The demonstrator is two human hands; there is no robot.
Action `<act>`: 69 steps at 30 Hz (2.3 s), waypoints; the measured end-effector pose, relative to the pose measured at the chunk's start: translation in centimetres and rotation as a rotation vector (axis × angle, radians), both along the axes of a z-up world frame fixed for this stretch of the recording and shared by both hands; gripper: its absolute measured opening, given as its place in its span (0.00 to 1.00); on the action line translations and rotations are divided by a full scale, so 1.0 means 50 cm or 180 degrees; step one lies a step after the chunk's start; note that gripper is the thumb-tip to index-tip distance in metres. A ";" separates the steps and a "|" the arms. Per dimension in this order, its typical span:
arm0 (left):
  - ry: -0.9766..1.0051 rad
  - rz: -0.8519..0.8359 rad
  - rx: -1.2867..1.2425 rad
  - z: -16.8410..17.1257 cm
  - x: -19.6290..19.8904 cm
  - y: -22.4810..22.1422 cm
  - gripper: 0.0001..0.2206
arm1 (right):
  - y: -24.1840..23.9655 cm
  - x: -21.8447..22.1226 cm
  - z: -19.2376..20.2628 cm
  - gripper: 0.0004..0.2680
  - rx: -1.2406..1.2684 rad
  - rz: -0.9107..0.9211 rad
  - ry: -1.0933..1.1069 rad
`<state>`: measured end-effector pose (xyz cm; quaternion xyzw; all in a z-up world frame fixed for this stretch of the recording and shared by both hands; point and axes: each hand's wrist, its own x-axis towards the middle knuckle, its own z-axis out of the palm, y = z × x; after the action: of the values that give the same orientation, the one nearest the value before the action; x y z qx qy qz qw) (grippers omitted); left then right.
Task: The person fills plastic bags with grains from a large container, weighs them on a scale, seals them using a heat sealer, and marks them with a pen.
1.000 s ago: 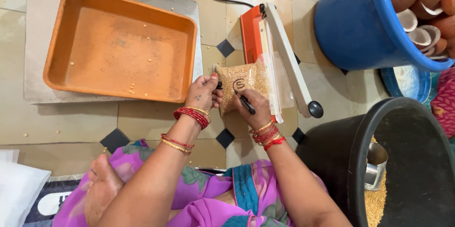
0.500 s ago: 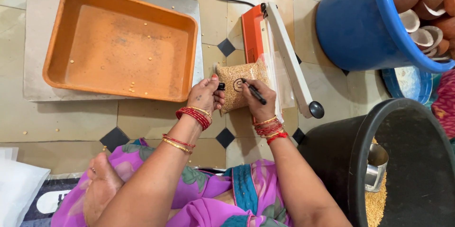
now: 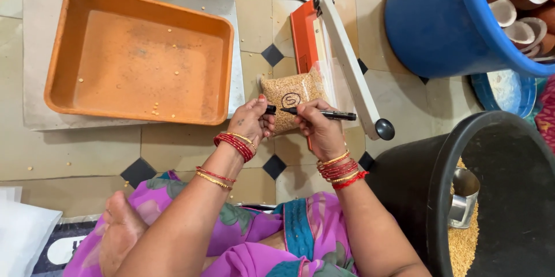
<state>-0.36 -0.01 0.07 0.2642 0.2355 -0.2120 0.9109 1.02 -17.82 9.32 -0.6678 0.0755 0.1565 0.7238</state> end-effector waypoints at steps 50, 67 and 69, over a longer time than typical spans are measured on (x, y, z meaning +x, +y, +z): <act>-0.0885 -0.2408 0.3161 -0.062 -0.031 0.005 0.14 | -0.084 -0.026 -0.129 0.24 -0.0198 -0.1331 0.2015; -0.1345 -0.1629 0.4233 0.027 -0.021 0.009 0.15 | -0.047 -0.035 -0.039 0.13 -0.0601 -0.0797 0.0002; -0.1087 -0.0834 0.3325 0.049 -0.013 0.028 0.20 | -0.055 -0.059 0.029 0.16 -0.0832 0.0013 -0.0134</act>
<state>-1.00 1.39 2.51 0.7376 0.1237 -0.1327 0.6504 -1.91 -20.56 10.76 -0.7598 0.0787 0.1327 0.6316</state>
